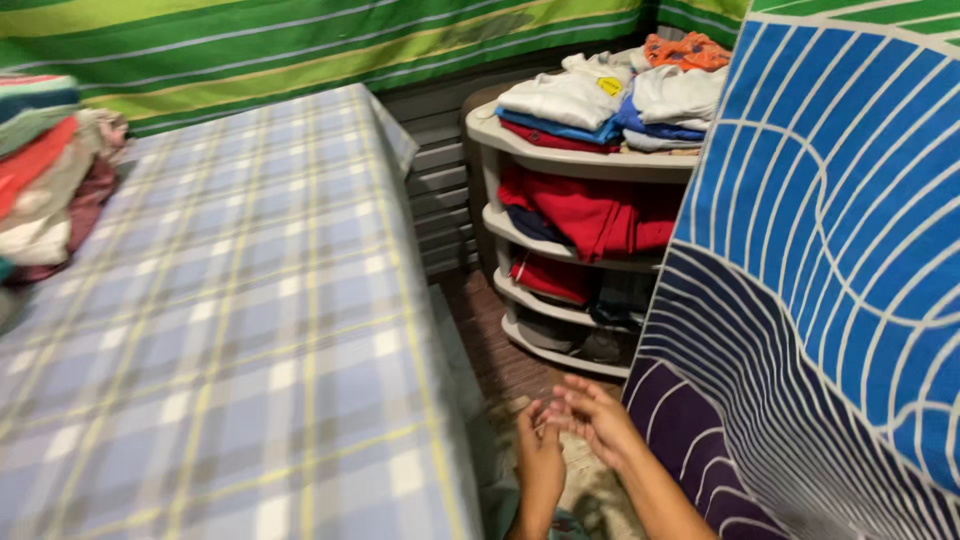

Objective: The person sorts various items of clothing, including shirts, pants, and shorts, from a table and places them into designated drawers and shelves in a plastic storage unit.

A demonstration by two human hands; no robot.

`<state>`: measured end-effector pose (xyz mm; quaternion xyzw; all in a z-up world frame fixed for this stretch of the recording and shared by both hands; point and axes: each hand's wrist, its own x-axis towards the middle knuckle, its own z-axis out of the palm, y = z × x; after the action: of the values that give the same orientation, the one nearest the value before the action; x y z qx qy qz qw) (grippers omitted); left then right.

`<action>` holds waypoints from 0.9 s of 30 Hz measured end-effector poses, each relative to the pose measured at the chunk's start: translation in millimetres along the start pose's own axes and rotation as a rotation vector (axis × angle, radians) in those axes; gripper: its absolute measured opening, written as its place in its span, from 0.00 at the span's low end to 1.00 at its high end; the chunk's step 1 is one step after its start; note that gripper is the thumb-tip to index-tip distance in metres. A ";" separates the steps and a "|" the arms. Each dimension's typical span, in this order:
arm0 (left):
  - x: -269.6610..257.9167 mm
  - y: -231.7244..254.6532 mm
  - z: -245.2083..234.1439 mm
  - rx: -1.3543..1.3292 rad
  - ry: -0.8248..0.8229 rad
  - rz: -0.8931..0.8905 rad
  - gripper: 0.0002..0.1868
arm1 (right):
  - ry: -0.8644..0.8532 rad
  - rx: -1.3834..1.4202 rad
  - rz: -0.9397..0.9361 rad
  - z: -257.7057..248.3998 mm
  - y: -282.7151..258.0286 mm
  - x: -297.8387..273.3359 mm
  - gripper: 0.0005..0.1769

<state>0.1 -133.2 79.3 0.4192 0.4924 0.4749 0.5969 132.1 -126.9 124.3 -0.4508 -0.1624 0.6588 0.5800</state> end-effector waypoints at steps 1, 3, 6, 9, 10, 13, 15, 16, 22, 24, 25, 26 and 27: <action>-5.7 0.7 0.6 -0.010 0.020 0.049 0.23 | 0.000 -0.022 -0.041 10.4 -3.6 -4.3 0.25; -6.2 -1.0 4.6 -0.065 0.059 0.056 0.23 | -0.015 -0.045 -0.084 31.0 -14.8 -4.6 0.25; -9.6 -14.1 11.7 -0.110 0.144 0.186 0.23 | -0.020 -0.116 -0.088 58.4 -23.4 -9.3 0.25; -15.7 -22.2 30.9 -0.143 0.213 0.282 0.22 | 0.040 -0.222 -0.107 75.0 -46.0 -22.1 0.25; -13.8 -22.7 44.9 -0.173 0.219 0.242 0.21 | 0.062 -0.247 -0.078 78.7 -55.6 -30.2 0.25; -30.2 -28.6 83.9 -0.318 0.261 0.153 0.20 | 0.087 -0.259 -0.021 89.4 -85.1 -51.4 0.24; -52.6 -27.9 99.0 -0.370 0.300 0.118 0.19 | 0.122 -0.322 -0.062 89.4 -103.9 -72.7 0.24; -60.4 -24.7 106.2 -0.386 0.313 0.113 0.18 | 0.117 -0.328 -0.058 89.8 -113.4 -81.5 0.24; -113.4 54.7 133.4 -0.627 0.321 0.125 0.19 | 0.219 -0.351 0.087 80.7 -157.0 -157.7 0.22; -134.2 105.2 116.5 -0.496 0.144 0.023 0.17 | 0.196 -0.292 0.064 86.4 -175.1 -191.3 0.22; -145.1 137.2 114.2 -0.494 0.135 0.018 0.16 | 0.196 -0.294 0.060 93.6 -185.4 -207.1 0.22; -158.6 170.1 112.7 -0.493 0.126 0.010 0.16 | 0.168 -0.288 0.115 100.9 -196.4 -224.8 0.22; -172.1 204.1 112.0 -0.455 0.119 0.011 0.16 | 0.140 -0.281 0.169 107.0 -211.0 -242.2 0.23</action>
<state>68.1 -265.2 327.8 0.2479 0.4046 0.6007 0.6434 159.5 -256.5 435.9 -0.5841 -0.1736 0.6432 0.4636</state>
